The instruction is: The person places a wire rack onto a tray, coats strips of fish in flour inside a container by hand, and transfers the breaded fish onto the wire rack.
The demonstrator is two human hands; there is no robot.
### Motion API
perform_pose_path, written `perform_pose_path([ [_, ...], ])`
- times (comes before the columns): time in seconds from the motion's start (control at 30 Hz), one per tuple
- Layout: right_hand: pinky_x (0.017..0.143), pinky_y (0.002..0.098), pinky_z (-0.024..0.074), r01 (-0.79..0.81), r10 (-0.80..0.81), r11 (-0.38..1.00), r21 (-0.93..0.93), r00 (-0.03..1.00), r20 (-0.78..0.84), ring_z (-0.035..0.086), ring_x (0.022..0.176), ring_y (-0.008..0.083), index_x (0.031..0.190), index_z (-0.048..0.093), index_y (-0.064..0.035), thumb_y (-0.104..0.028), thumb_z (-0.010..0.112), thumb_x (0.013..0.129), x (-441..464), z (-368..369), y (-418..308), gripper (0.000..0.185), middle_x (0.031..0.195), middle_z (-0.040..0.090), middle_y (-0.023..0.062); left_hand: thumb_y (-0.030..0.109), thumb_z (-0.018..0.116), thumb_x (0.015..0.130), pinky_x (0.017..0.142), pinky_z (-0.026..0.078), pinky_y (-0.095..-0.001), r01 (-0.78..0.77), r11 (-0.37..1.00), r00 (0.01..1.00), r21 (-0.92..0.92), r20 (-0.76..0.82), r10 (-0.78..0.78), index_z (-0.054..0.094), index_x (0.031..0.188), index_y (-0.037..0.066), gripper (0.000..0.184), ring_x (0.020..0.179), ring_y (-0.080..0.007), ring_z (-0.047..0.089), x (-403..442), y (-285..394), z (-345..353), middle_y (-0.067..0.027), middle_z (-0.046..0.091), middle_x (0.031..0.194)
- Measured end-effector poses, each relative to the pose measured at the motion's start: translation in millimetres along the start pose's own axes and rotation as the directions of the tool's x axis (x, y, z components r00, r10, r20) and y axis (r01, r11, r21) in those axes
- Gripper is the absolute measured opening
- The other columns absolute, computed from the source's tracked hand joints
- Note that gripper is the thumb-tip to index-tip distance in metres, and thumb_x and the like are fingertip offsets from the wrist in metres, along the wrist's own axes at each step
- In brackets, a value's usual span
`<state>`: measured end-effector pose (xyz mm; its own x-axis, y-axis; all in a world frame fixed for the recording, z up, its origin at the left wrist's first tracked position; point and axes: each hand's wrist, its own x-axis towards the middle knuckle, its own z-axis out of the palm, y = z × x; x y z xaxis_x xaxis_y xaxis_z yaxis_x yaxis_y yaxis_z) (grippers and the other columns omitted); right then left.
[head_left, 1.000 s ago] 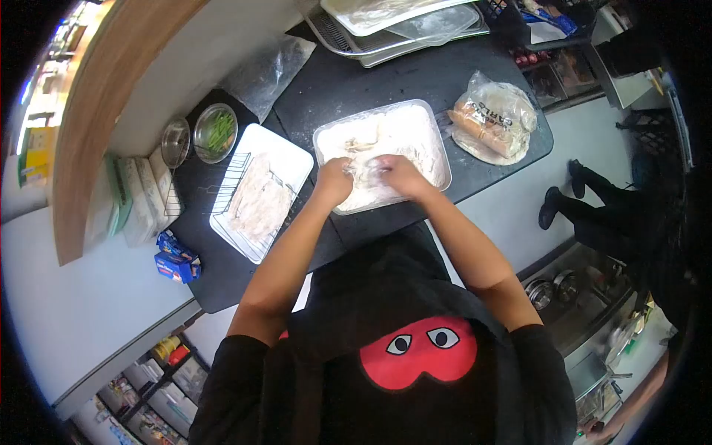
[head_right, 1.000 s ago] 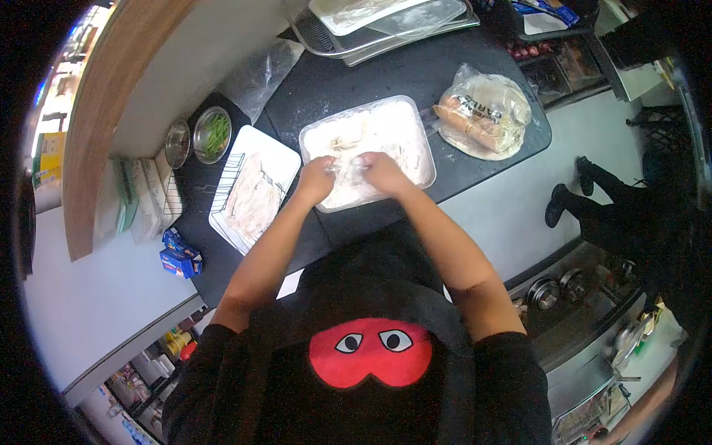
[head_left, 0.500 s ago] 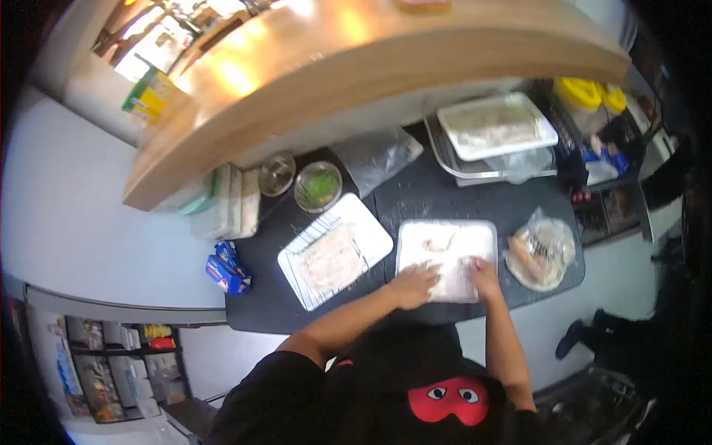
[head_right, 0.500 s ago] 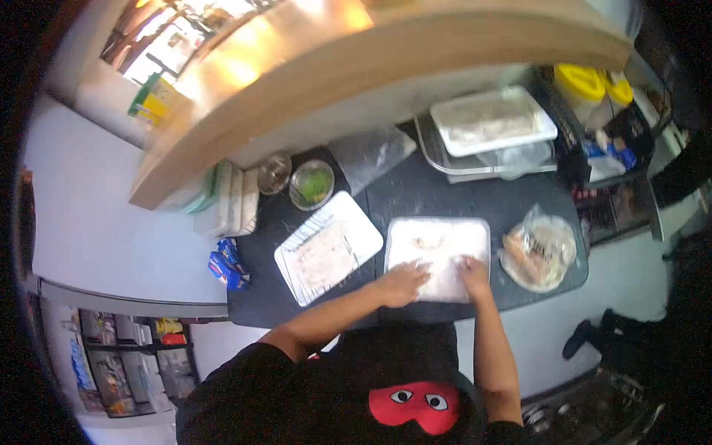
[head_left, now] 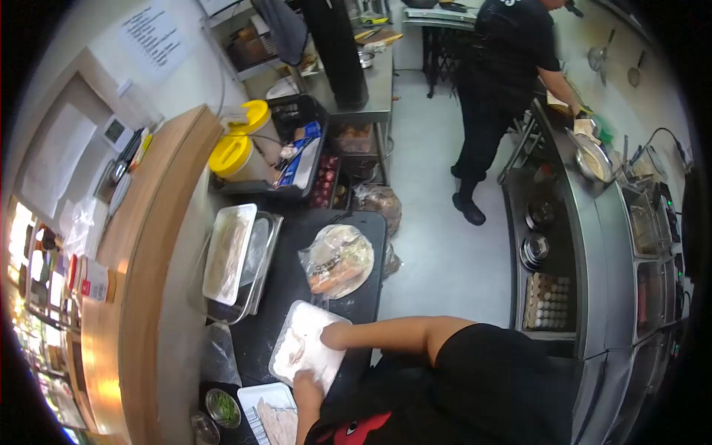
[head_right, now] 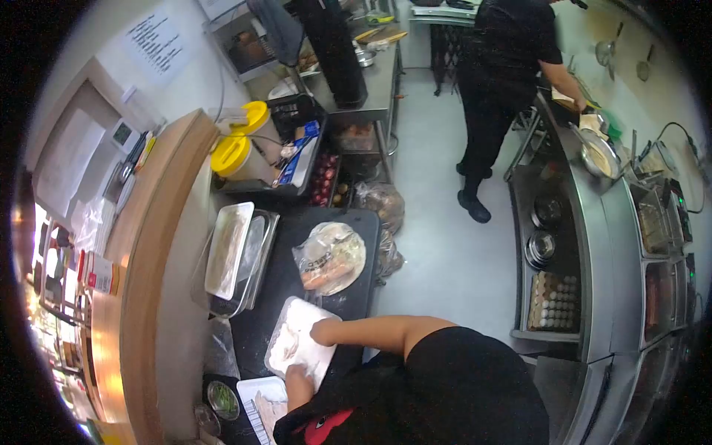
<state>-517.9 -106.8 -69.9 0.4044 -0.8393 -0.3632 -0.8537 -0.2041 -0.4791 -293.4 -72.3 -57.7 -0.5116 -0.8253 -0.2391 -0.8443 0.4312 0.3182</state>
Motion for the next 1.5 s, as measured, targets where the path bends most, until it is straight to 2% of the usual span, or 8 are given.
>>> perform_pose_path([
  [0.33, 0.07, 0.0392, 0.0499, 0.197, -0.196, 0.98, 0.017, 0.98, -0.031, 0.064, 0.08, 0.0318, 0.077, 0.066, 0.0012, -0.004, 0.053, 0.07, 32.5, 48.9, -19.0, 0.016, 0.083, 0.064, 0.0208, 0.024, 0.069, 0.065, 0.08, 0.049, -0.0386, 0.194, 0.897, 0.854, 0.397, 0.382, -0.354, 0.066, 0.094, 0.008, 0.034, 0.091, -0.03, 0.062, 33.6, 14.8, -8.4, -0.0149, 0.064, 0.096],
  [0.8, 0.072, 0.0426, 0.0476, 0.171, -0.174, 0.951, 0.259, 0.985, -0.013, 0.061, 0.078, 0.036, 0.079, 0.065, -0.0056, -0.018, 0.06, 0.069, 46.1, 77.7, -54.8, 0.017, 0.079, 0.063, 0.0197, 0.014, 0.07, 0.06, 0.073, 0.048, -0.0384, 0.398, 0.831, 0.917, -0.388, 0.149, -0.37, 0.064, 0.087, 0.001, 0.03, 0.083, -0.0358, 0.062, 10.5, 9.8, 0.4, -0.0221, 0.063, 0.084],
  [0.93, 0.073, 0.0433, 0.0464, 0.243, -0.177, 0.908, 0.34, 0.961, -0.214, 0.06, 0.079, 0.0359, 0.082, 0.062, -0.005, -0.014, 0.06, 0.064, 45.1, 71.9, -42.0, 0.02, 0.079, 0.061, 0.0201, 0.001, 0.07, 0.063, 0.062, 0.047, -0.029, 0.308, 0.836, 0.935, -0.454, -0.017, -0.354, 0.063, 0.084, 0.0, 0.022, 0.064, -0.0143, 0.058, 16.8, -33.7, 41.0, -0.008, 0.063, 0.072],
  [1.03, 0.074, 0.0429, 0.0463, 0.188, -0.059, 0.895, 0.405, 0.949, -0.31, 0.06, 0.083, 0.0354, 0.083, 0.063, -0.0064, -0.013, 0.06, 0.065, 37.0, 44.1, -41.8, 0.019, 0.082, 0.061, 0.0197, 0.004, 0.061, 0.066, 0.072, 0.048, -0.0366, 0.338, 0.65, 0.905, -0.681, 0.045, -0.424, 0.063, 0.085, -0.002, 0.021, 0.078, -0.0315, 0.063, 16.4, -0.3, -3.9, -0.0208, 0.064, 0.084],
  [1.17, 0.087, 0.0381, 0.0411, 0.443, -0.406, 0.896, -0.011, 0.811, -0.42, 0.058, 0.089, 0.0254, 0.09, 0.063, -0.0021, -0.014, 0.047, 0.081, 83.8, 133.9, 32.5, 0.022, 0.092, 0.063, 0.0152, 0.005, 0.047, 0.076, 0.092, 0.04, -0.041, 0.264, 0.935, 0.961, -0.234, -0.016, -0.276, 0.055, 0.11, -0.004, 0.036, 0.105, -0.037, 0.052, 15.5, 6.3, -1.0, -0.0255, 0.056, 0.109],
  [1.2, 0.087, 0.0393, 0.0408, 0.358, -0.261, 0.795, 0.49, 0.931, -0.257, 0.057, 0.092, 0.0285, 0.095, 0.061, -0.0027, -0.015, 0.047, 0.08, 68.3, 105.0, 29.5, 0.024, 0.097, 0.061, 0.0153, 0.002, 0.046, 0.074, 0.096, 0.035, -0.0412, 0.155, 0.954, 0.974, -0.258, -0.123, -0.192, 0.054, 0.111, -0.004, 0.038, 0.11, -0.036, 0.048, 3.7, 7.0, 4.3, -0.025, 0.054, 0.113],
  [1.27, 0.095, 0.0395, 0.0372, 0.288, -0.288, 0.951, 0.107, 0.957, -0.023, 0.05, 0.111, 0.031, 0.113, 0.055, -0.0063, -0.013, 0.044, 0.082, 20.5, 36.1, 19.8, 0.034, 0.119, 0.053, 0.016, 0.004, 0.046, 0.075, 0.098, 0.033, -0.0406, -0.055, 0.998, 0.994, 0.013, -0.09, 0.056, 0.055, 0.11, -0.001, 0.037, 0.112, -0.0345, 0.047, -2.1, -10.4, 23.0, -0.0215, 0.053, 0.117],
  [1.5, 0.093, 0.0406, 0.0379, 0.335, -0.334, 0.941, -0.048, 0.942, 0.022, 0.052, 0.107, 0.031, 0.111, 0.056, -0.0045, -0.017, 0.047, 0.08, 17.2, 40.7, 4.8, 0.034, 0.112, 0.057, 0.0178, 0.007, 0.043, 0.08, 0.096, 0.035, -0.042, 0.032, 0.999, 0.999, 0.034, -0.034, -0.03, 0.054, 0.11, 0.0, 0.033, 0.111, -0.0358, 0.047, -15.5, -1.0, 17.3, -0.0205, 0.052, 0.115],
])
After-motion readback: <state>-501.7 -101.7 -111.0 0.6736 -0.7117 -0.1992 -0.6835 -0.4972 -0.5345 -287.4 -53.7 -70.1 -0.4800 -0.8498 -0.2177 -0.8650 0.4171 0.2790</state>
